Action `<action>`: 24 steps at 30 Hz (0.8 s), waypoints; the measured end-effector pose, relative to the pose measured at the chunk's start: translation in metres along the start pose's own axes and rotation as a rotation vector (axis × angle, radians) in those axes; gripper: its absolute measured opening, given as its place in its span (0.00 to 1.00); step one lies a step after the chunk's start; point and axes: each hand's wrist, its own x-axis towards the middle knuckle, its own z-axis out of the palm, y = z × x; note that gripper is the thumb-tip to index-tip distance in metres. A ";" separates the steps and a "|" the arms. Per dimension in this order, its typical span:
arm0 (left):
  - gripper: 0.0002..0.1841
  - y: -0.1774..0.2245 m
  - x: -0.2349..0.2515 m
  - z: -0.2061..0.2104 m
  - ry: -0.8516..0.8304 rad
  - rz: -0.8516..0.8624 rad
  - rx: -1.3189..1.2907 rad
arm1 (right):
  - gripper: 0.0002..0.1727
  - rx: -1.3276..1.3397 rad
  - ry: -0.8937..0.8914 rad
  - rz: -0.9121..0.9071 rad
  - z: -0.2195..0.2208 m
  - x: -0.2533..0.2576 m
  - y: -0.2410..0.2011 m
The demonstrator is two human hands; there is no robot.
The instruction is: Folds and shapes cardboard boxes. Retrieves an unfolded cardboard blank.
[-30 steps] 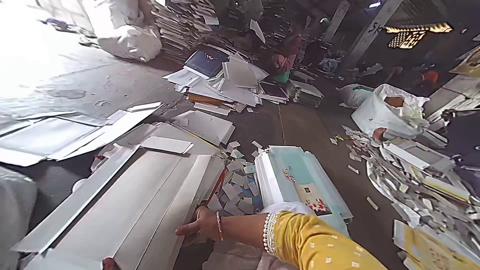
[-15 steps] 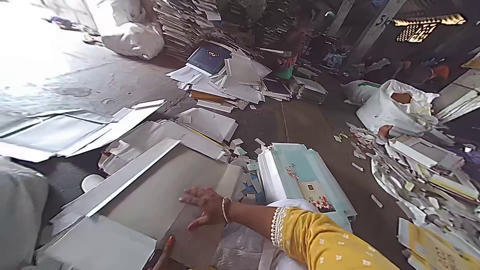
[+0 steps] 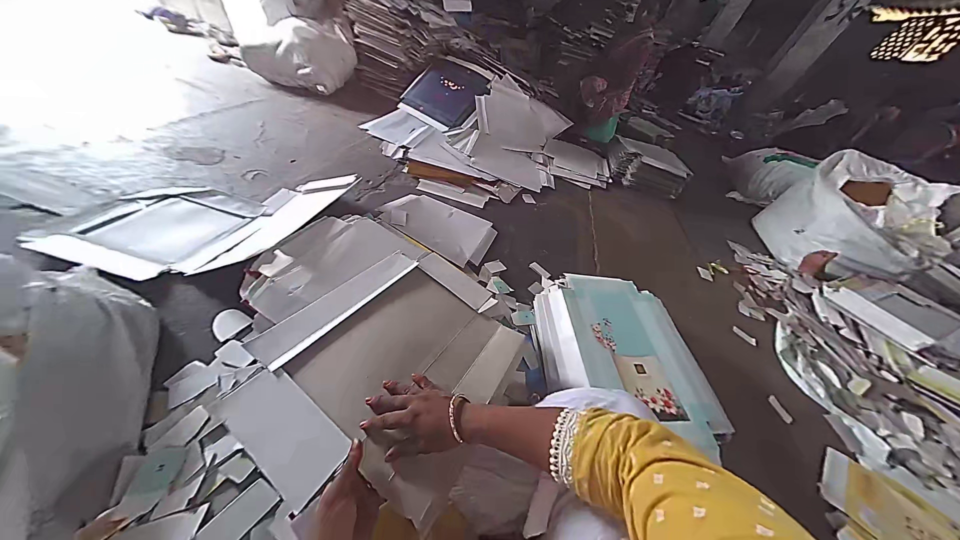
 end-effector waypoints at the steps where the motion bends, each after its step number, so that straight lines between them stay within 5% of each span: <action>1: 0.23 0.004 -0.001 0.002 0.030 0.008 -0.051 | 0.31 0.002 -0.016 -0.018 0.004 0.001 0.000; 18: 0.29 0.031 0.012 -0.009 0.384 -0.065 -0.304 | 0.52 -0.219 -0.353 -0.123 0.005 -0.007 -0.018; 21: 0.30 0.034 0.014 -0.010 0.413 -0.083 -0.317 | 0.48 -0.219 -0.246 -0.199 0.011 -0.010 -0.014; 24: 0.31 0.031 0.017 -0.017 0.411 -0.079 -0.272 | 0.27 -0.219 -0.034 -0.330 0.017 -0.012 -0.010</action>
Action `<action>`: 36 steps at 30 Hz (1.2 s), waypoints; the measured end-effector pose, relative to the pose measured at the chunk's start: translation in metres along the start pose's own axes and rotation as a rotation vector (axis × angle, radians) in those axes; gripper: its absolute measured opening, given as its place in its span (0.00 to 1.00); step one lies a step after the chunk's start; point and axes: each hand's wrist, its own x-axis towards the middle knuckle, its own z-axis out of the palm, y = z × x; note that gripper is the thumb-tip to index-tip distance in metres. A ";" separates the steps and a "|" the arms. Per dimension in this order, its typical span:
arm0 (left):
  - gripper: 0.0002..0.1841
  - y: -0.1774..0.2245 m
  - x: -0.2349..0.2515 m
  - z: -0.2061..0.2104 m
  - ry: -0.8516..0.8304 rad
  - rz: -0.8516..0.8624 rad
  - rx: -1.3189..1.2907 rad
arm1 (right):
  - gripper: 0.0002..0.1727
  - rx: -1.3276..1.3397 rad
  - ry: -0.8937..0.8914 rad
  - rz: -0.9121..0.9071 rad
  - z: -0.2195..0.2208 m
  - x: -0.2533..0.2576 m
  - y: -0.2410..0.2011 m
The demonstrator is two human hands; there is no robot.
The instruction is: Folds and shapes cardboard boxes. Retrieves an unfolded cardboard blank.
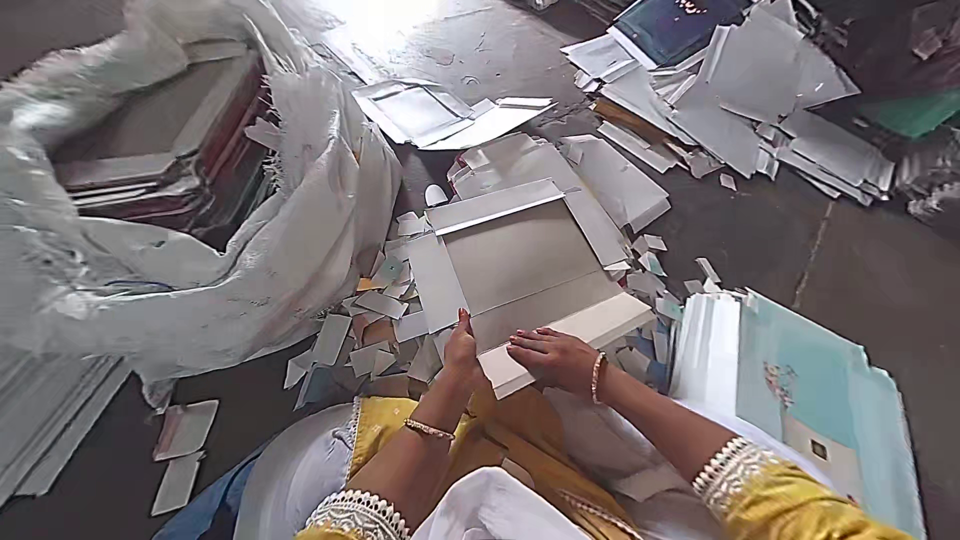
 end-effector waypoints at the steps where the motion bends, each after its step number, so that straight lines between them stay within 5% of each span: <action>1: 0.31 0.000 -0.001 -0.002 -0.004 0.011 0.018 | 0.22 -0.036 0.074 -0.028 0.003 0.001 0.000; 12: 0.25 -0.001 -0.020 0.005 -0.088 0.153 0.161 | 0.08 -0.372 0.454 -0.106 -0.003 -0.003 -0.002; 17: 0.25 -0.006 -0.012 0.001 -0.018 0.175 0.192 | 0.17 -0.163 -0.160 0.166 -0.026 0.000 -0.023; 20: 0.26 -0.004 -0.011 0.001 0.048 0.200 0.290 | 0.24 -0.099 -0.293 0.223 -0.029 0.000 -0.031; 25: 0.26 0.000 -0.004 -0.005 0.093 0.259 0.398 | 0.08 -0.446 0.195 -0.012 -0.022 -0.010 -0.027; 28: 0.25 0.003 -0.003 -0.006 0.091 0.282 0.445 | 0.06 -0.344 0.176 -0.045 -0.026 -0.012 -0.020; 31: 0.20 0.007 0.002 -0.007 0.069 0.278 0.453 | 0.22 0.106 -0.124 0.191 -0.038 -0.011 -0.016; 36: 0.12 0.004 -0.007 -0.004 -0.023 0.304 0.446 | 0.41 0.308 -0.028 0.563 -0.027 -0.011 0.024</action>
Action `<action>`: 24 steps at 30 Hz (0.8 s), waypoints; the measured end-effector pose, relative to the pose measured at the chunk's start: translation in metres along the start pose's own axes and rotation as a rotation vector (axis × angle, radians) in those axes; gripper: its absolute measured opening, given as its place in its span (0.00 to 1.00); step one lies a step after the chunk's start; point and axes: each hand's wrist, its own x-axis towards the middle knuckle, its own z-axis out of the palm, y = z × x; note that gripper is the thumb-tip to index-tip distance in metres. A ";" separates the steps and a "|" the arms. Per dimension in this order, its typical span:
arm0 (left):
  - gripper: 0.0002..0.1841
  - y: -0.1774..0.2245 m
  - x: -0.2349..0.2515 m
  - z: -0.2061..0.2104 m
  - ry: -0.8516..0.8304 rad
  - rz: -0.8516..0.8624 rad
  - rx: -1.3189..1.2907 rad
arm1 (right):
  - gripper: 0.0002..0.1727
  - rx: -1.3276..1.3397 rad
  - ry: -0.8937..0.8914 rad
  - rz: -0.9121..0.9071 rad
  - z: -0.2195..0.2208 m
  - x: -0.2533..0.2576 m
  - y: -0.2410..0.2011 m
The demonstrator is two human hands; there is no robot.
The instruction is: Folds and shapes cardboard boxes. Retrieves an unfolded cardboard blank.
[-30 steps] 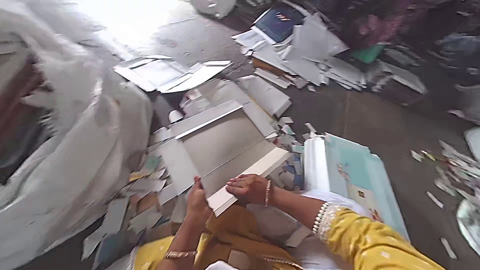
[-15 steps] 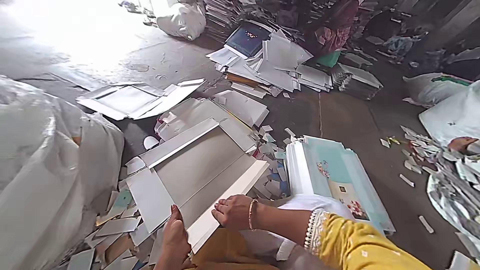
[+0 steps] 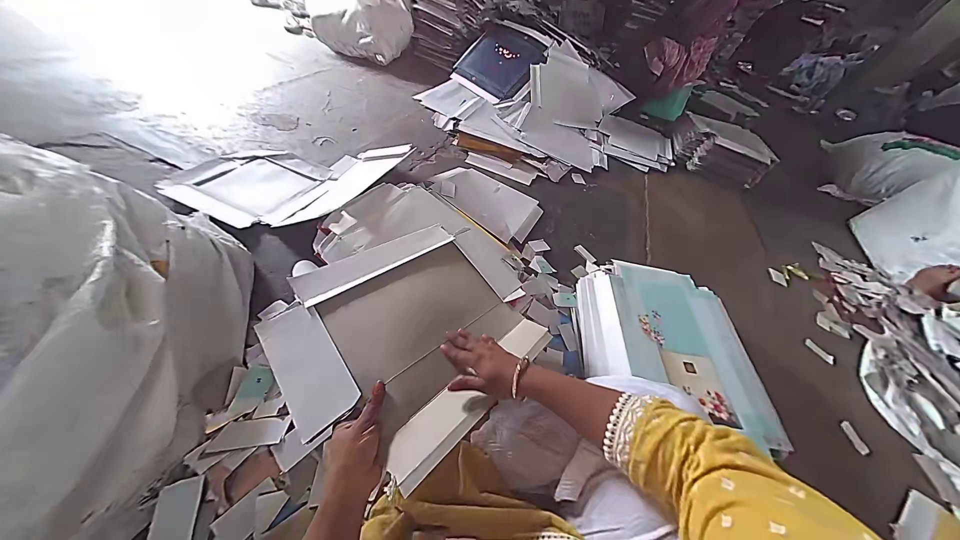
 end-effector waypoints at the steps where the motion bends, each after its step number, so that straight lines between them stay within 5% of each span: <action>1: 0.10 0.000 -0.003 0.002 -0.025 0.013 -0.015 | 0.43 0.036 0.026 0.053 -0.005 0.003 0.005; 11: 0.15 0.014 -0.018 -0.003 -0.114 0.056 0.196 | 0.47 0.373 0.348 0.347 -0.037 0.020 0.074; 18: 0.10 0.015 -0.009 -0.007 -0.119 0.117 0.243 | 0.47 -0.127 0.291 0.594 -0.049 0.015 0.067; 24: 0.14 0.025 -0.001 -0.018 -0.078 0.000 0.365 | 0.47 -0.002 0.368 0.705 -0.058 0.009 0.132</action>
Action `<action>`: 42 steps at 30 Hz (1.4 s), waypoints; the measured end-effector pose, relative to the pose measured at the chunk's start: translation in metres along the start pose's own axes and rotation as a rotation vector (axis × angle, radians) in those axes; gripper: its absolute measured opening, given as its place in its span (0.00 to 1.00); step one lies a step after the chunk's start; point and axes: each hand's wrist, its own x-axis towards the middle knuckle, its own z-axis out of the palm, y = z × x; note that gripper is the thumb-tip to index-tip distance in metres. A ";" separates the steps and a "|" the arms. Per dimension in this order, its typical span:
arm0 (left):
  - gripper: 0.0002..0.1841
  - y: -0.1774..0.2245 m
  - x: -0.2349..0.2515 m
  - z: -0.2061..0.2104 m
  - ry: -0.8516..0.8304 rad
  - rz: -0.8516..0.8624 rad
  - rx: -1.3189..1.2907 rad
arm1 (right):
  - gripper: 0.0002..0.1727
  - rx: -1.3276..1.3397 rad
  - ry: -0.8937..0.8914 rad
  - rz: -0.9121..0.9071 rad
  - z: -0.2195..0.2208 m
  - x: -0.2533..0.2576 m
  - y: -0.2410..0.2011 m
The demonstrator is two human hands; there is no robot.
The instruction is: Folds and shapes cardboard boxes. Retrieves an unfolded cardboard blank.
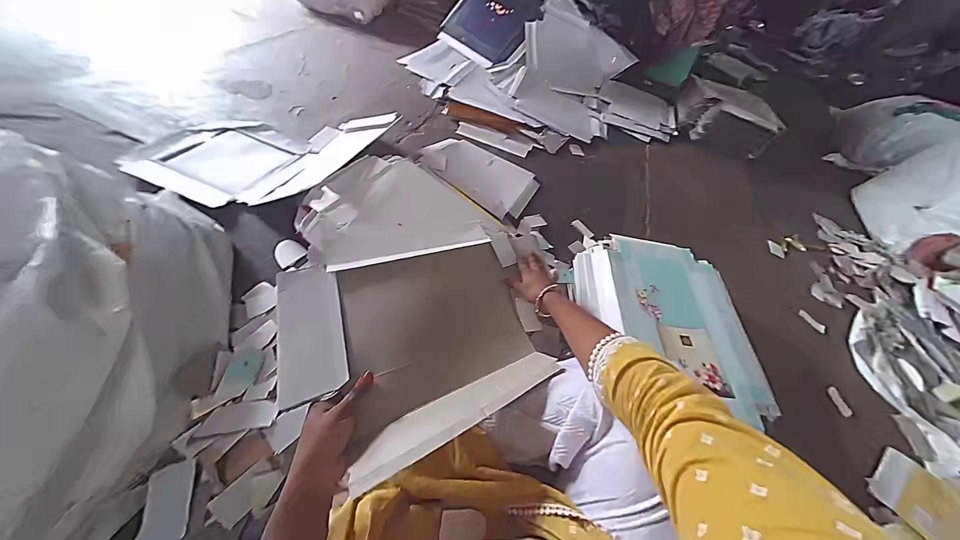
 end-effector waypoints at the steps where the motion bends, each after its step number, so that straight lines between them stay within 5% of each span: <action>1: 0.16 0.001 0.000 -0.002 0.006 -0.029 0.033 | 0.48 0.069 0.028 0.001 0.002 0.006 0.009; 6: 0.15 0.003 0.010 -0.010 0.031 -0.064 0.178 | 0.60 0.345 0.146 0.170 -0.007 0.013 0.022; 10: 0.16 -0.011 0.026 -0.017 0.063 -0.047 0.172 | 0.66 0.262 0.184 0.263 -0.006 0.018 0.022; 13: 0.15 -0.023 0.038 -0.017 0.085 -0.047 0.102 | 0.66 0.030 0.380 0.046 0.006 0.015 0.020; 16: 0.14 -0.030 0.043 -0.016 0.087 -0.042 0.090 | 0.44 -0.194 0.487 -0.384 0.016 0.013 0.021; 18: 0.14 -0.034 0.047 -0.017 0.088 -0.038 0.097 | 0.29 -0.195 0.326 -0.470 0.018 0.011 0.019; 22: 0.14 -0.031 0.047 -0.017 0.097 -0.063 0.093 | 0.30 -0.083 -0.086 -0.381 0.015 -0.009 0.012; 25: 0.13 -0.034 0.053 -0.018 0.094 -0.059 0.078 | 0.18 0.178 -0.265 -0.286 -0.002 -0.015 0.020; 33: 0.12 -0.034 0.059 -0.012 0.117 -0.040 0.083 | 0.24 -0.151 -0.361 -0.275 -0.010 0.009 0.059; 38: 0.11 -0.034 0.060 -0.013 0.115 -0.028 0.075 | 0.11 -0.310 -0.479 -0.213 -0.009 0.004 0.038; 42: 0.11 -0.035 0.061 -0.013 0.119 -0.021 0.076 | 0.14 -0.347 -0.619 -0.232 -0.020 -0.008 0.024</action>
